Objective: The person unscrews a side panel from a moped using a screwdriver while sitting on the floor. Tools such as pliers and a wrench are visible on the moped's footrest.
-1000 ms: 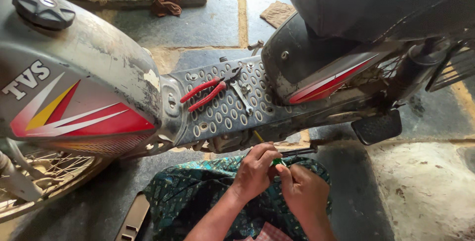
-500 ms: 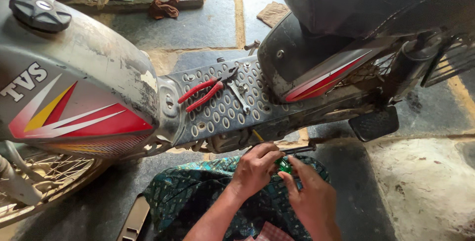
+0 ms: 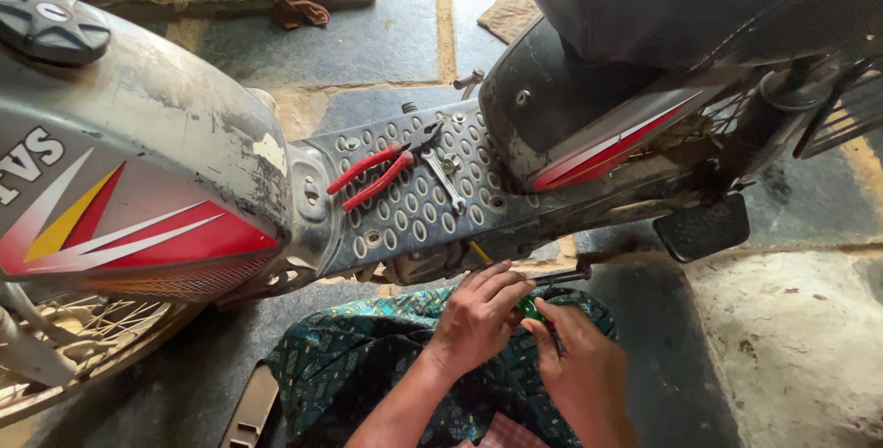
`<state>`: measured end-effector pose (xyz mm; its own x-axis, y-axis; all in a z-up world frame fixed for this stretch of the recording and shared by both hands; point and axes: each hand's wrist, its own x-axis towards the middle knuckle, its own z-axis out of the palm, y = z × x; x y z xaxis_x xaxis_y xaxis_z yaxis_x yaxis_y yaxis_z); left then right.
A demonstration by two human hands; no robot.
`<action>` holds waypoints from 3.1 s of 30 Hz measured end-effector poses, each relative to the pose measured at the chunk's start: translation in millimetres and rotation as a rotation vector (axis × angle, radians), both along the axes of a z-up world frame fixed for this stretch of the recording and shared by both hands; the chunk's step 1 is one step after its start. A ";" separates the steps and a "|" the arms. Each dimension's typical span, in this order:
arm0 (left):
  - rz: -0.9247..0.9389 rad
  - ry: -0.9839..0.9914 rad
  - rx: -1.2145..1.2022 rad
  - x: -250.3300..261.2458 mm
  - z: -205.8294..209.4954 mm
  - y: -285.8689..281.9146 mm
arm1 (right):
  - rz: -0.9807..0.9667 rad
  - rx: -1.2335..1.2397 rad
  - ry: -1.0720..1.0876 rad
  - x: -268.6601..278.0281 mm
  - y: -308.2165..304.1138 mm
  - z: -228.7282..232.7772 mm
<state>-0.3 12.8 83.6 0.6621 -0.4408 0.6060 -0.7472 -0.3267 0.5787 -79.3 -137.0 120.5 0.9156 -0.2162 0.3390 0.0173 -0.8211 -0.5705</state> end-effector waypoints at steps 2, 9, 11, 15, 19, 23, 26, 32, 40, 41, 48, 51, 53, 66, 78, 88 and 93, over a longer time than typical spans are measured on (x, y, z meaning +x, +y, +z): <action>0.009 -0.013 -0.012 0.1 -4.7 -2.9 | -0.007 -0.008 -0.042 1.3 -0.3 -2.5; -0.045 -0.010 -0.099 3.4 -16.9 -3.7 | -0.091 -0.046 0.157 6.5 -3.1 -8.4; -0.071 -0.012 -0.161 6.2 -18.0 -2.8 | -0.103 -0.079 0.199 8.3 -3.1 -13.4; -0.105 -0.012 -0.146 10.3 -16.1 1.4 | -0.091 -0.066 0.106 11.0 -2.3 -21.9; -0.119 -0.002 -0.126 12.8 -13.2 2.3 | -0.080 0.003 0.079 12.0 -1.7 -17.0; -0.124 0.006 -0.120 13.1 -10.7 2.5 | -0.064 0.021 0.031 9.2 0.1 -3.0; -0.125 0.017 -0.108 13.0 -10.9 2.4 | -0.004 0.050 -0.050 5.6 -0.2 4.0; -0.126 0.023 -0.109 12.9 -12.0 2.2 | 0.192 0.093 -0.170 -1.6 -6.8 2.6; -0.067 -0.007 -0.073 7.3 -6.8 7.4 | 0.172 0.075 -0.129 -0.6 -7.9 -9.4; -0.058 -0.019 -0.093 6.2 -7.2 7.4 | 0.160 0.088 -0.121 -0.5 -7.3 -8.9; -0.014 -0.073 -0.112 4.5 -20.0 2.0 | 0.004 0.082 -0.046 5.3 -1.1 -4.0; -0.015 -0.079 -0.117 6.0 -22.8 -0.8 | -0.030 0.034 -0.058 7.4 0.4 -4.6; -0.026 -0.077 -0.116 7.4 -21.7 -0.7 | -0.046 -0.001 -0.068 8.9 0.7 -6.6; -0.117 -0.012 -0.042 17.0 -9.8 1.0 | -0.034 -0.031 -0.014 15.3 -0.7 -22.3; -0.157 0.016 0.001 15.7 0.3 3.0 | 0.083 0.095 -0.162 1.0 -3.7 -5.6; -0.062 0.007 -0.050 12.4 -0.7 5.6 | 0.187 0.122 -0.230 5.0 -4.1 -11.3; -0.028 -0.035 -0.077 14.3 -10.9 8.0 | 0.078 0.070 -0.210 9.1 0.2 -9.6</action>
